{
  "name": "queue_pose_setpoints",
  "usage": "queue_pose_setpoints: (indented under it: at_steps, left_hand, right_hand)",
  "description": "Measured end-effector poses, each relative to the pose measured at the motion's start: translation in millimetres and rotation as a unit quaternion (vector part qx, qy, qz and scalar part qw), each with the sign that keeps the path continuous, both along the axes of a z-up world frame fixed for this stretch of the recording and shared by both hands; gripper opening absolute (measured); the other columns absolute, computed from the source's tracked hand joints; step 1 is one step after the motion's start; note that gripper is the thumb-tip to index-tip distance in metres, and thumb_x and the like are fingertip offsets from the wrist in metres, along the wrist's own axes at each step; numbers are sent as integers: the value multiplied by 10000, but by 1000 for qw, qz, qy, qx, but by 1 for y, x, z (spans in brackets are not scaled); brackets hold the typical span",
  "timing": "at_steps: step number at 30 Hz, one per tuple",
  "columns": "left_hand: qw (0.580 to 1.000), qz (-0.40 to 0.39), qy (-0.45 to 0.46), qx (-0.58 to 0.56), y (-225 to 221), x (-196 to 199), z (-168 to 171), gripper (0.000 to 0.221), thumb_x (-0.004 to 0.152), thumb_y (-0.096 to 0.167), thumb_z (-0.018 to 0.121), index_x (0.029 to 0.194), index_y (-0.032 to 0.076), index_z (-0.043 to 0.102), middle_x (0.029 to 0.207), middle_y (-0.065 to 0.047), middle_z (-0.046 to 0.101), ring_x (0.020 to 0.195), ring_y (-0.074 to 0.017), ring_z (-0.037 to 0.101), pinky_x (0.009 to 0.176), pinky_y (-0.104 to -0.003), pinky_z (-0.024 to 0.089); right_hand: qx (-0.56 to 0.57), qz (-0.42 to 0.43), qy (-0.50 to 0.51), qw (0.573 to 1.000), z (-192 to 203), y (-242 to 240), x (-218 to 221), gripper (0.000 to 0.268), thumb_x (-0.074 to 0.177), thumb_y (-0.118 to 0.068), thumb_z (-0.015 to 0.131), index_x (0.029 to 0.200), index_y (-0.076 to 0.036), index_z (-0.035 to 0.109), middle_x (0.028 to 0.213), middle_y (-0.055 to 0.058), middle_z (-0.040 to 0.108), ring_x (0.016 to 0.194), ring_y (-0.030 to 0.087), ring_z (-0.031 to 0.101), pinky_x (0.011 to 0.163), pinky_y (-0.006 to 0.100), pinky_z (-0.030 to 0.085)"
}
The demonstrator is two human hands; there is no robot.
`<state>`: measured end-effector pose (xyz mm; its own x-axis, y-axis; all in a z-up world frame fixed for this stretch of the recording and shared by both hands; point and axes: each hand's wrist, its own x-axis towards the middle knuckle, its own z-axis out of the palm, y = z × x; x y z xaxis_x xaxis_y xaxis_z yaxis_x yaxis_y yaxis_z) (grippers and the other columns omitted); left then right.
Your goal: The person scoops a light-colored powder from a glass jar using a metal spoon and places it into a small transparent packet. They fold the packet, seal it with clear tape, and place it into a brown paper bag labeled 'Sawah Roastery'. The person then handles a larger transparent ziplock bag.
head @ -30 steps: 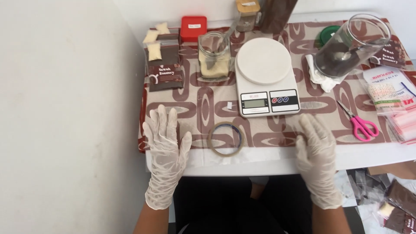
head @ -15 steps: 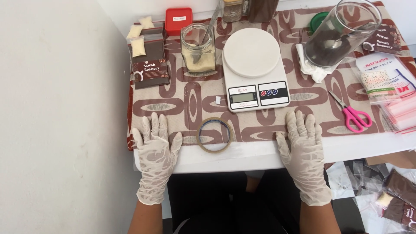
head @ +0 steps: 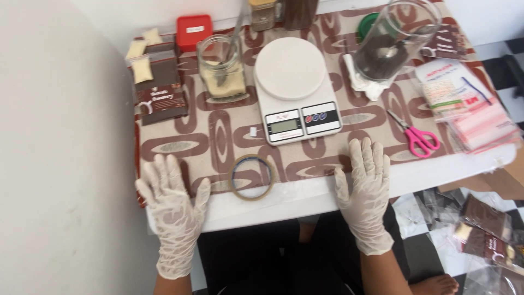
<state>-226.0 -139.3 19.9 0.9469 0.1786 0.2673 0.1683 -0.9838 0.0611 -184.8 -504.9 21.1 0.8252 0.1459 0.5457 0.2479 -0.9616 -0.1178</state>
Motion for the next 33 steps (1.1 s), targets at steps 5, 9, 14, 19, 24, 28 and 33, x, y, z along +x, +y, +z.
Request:
queue_pose_setpoints:
  at_steps: [5, 9, 14, 19, 24, 28, 33]
  left_hand:
    - [998, 59, -9, 24, 8, -7, -15, 956, 994, 785, 99, 1688, 138, -19, 1735, -68, -117, 1618, -270, -128, 1290, -537, -164]
    - [988, -10, -122, -96, 1, -12, -6, 760, 1100, 533, 287, 1678, 63, 140, 1742, -167, 61, 1606, -395, -23, 1246, -682, -87]
    - [982, 11, -152, -114, -2, -12, -3, 793, 1078, 612, 172, 1688, 106, 172, 1743, -112, 42, 1610, -339, -24, 1240, -723, -73]
    - [932, 27, -337, -133, -19, -9, 2, 698, 1139, 541, 205, 1667, 84, 206, 1730, -162, 119, 1634, -359, 84, 1323, -596, -77]
    - [892, 22, -427, -149, -23, -14, -2, 650, 1164, 453, 222, 1635, 13, 307, 1706, -199, 244, 1624, -435, 193, 1346, -602, -9]
    - [901, -16, -411, -137, -9, -21, -10, 612, 1171, 377, 190, 1652, 1, 224, 1729, -162, 191, 1636, -394, 94, 1367, -575, -27]
    - [890, 2, -425, -165, -13, -17, -10, 682, 1160, 502, 167, 1644, 39, 300, 1726, -179, 175, 1644, -413, 119, 1375, -609, 2]
  right_hand:
    - [8, 33, -29, 999, -21, -11, 2, 506, 1084, -337, 535, 1560, -168, 496, 1635, 30, 430, 1549, 286, 359, 1300, 552, 174]
    - [56, 38, -4, 998, 6, -15, 12, 478, 996, -284, 643, 1455, -155, 600, 1506, 82, 590, 1439, 332, 504, 1239, 580, 290]
    - [155, 88, -32, 984, 86, -51, 51, 571, 954, 77, 729, 1478, 9, 513, 1448, 246, 577, 1402, 411, 503, 1238, 508, 384]
    - [490, -2, 75, 869, 132, -67, 100, 672, 998, -115, 599, 1564, -38, 244, 1641, 206, 310, 1489, 368, 393, 1159, 426, 435]
    - [565, 27, 153, 810, 94, -71, 163, 1115, 910, -188, 751, 1594, -151, -129, 1718, 287, -62, 1589, 478, 123, 1230, 638, 244]
    - [571, 202, 38, 795, 14, -84, 222, 1316, 948, -59, 919, 1590, -295, -206, 1718, 292, 131, 1632, 347, 290, 1335, 440, 280]
    - [538, 134, 22, 832, 2, -73, 233, 1288, 921, 54, 881, 1604, -260, -166, 1723, 276, 203, 1594, 294, 333, 1322, 411, 242]
